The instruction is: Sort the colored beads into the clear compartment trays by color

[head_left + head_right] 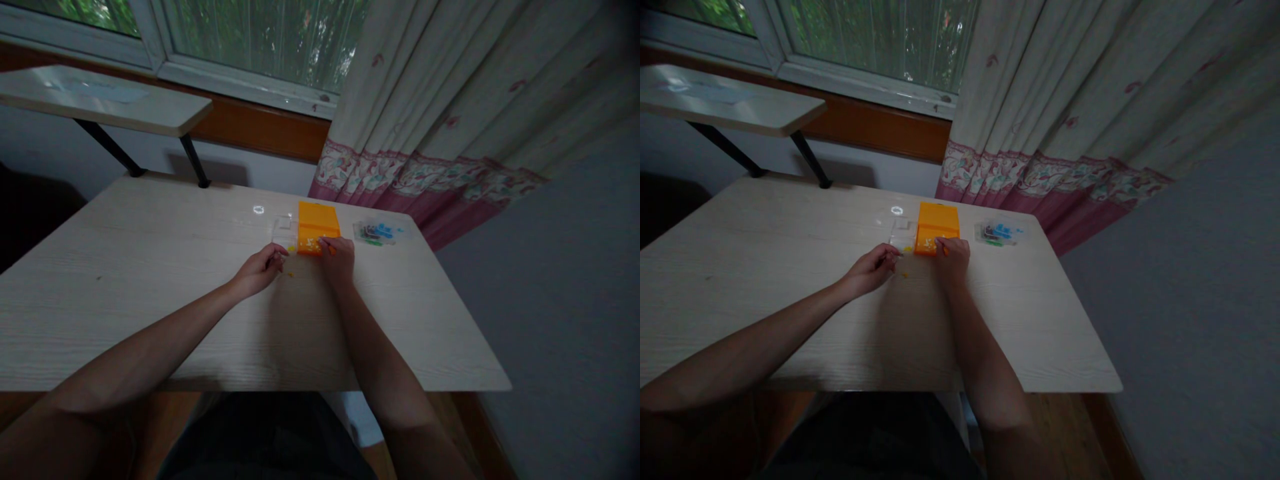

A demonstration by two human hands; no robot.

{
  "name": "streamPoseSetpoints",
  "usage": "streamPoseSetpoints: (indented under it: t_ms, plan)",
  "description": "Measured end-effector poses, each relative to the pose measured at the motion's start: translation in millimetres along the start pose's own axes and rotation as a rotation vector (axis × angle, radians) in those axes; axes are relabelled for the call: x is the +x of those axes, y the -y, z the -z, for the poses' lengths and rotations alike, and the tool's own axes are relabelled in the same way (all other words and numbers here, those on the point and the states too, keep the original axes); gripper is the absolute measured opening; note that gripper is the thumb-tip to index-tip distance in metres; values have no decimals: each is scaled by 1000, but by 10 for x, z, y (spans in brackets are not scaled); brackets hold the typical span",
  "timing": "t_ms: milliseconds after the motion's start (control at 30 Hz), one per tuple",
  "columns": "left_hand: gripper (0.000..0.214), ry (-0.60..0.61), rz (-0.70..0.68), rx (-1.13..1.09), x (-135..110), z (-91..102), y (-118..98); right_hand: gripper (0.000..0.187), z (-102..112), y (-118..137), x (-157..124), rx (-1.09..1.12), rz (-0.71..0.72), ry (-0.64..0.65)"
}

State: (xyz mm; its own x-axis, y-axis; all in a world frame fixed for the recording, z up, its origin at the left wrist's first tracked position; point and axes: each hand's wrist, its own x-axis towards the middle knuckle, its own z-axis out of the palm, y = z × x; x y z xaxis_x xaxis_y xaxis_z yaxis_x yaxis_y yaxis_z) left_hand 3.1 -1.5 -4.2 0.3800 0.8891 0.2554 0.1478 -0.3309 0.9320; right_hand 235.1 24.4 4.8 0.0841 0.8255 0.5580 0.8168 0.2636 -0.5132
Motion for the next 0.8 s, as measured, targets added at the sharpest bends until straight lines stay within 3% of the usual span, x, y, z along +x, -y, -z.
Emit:
streamPoseSetpoints:
  t_ms: [167,333,567,800]
  plan:
    - [21,-12,-1,62,-6,-8,-16,33,-2,10,-7,-27,16,-4]
    - [19,-6,-66,337,6,27,-43,32,2,17,-8,-10,-3,-41]
    - [26,159,-168,490,-3,62,-107,33,13,63,-12,25,-15,-43]
    - [17,183,-222,553,-22,44,-120,34,-12,47,-21,51,-17,-59]
